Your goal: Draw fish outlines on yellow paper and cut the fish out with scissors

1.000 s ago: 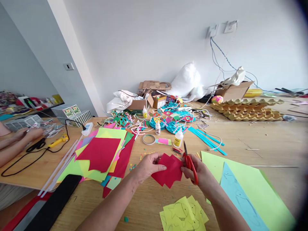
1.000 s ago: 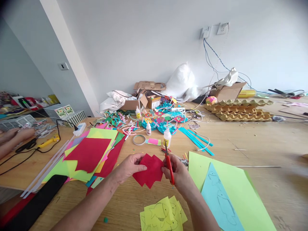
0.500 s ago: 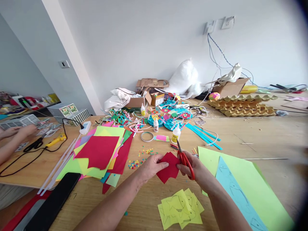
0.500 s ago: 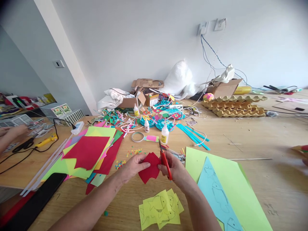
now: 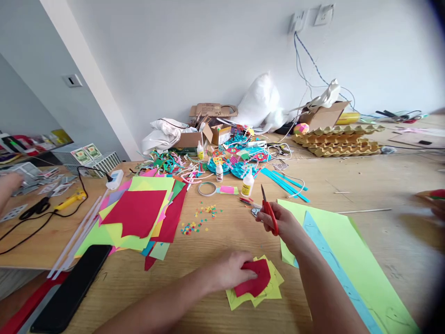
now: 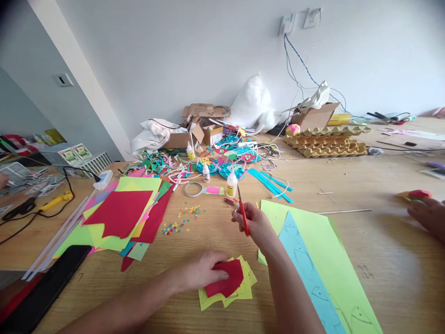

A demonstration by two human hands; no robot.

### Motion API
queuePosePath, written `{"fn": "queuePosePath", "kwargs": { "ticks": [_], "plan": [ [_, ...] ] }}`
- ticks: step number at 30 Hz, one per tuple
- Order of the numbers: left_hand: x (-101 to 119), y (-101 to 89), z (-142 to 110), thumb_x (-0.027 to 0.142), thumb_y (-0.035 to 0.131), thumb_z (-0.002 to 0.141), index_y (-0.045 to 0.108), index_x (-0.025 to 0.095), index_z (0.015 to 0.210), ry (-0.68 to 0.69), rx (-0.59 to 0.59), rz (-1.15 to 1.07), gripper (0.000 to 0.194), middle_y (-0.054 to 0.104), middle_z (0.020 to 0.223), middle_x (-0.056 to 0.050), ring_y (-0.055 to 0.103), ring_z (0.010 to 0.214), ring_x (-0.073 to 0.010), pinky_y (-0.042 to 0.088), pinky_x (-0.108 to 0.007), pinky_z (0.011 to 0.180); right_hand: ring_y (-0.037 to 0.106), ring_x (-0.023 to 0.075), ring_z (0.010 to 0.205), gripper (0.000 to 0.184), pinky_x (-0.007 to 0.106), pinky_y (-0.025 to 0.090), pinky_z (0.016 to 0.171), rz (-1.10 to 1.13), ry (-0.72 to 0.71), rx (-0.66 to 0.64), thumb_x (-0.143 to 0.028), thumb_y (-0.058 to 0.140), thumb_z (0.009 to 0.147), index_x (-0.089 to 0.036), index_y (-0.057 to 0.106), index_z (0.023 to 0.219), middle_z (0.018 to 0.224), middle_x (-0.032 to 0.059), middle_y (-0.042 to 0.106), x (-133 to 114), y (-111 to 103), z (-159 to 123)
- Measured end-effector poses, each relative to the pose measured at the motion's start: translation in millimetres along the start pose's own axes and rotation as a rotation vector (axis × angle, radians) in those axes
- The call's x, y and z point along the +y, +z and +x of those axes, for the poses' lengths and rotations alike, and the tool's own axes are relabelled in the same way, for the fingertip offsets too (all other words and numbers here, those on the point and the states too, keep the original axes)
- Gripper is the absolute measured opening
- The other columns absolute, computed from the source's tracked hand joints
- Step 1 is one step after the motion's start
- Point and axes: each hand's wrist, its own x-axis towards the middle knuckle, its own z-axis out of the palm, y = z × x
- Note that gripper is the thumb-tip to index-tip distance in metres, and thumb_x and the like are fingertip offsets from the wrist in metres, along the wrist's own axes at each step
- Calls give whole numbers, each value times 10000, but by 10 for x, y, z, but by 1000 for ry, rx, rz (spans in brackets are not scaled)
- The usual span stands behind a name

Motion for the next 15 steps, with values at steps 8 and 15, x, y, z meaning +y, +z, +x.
{"fn": "queuePosePath", "kwargs": {
  "ticks": [8,15],
  "plan": [
    [71,135,-86,428,701,701,552,180,1173,229,71,532,553,564,1136,-108,491,1055,-276,390,-381,919,468,137,470,230,261,368,441,-254,1,80,-397,611,634,-234,452,664,551,-36,544,167,63,97],
    [-14,386,-102,424,629,756,455,247,1251,437,49,654,554,512,1214,-94,412,1185,-291,342,-438,988,444,151,496,183,252,288,460,-631,41,257,-316,636,664,-239,474,629,531,-22,538,178,-331,15]
  ]
}}
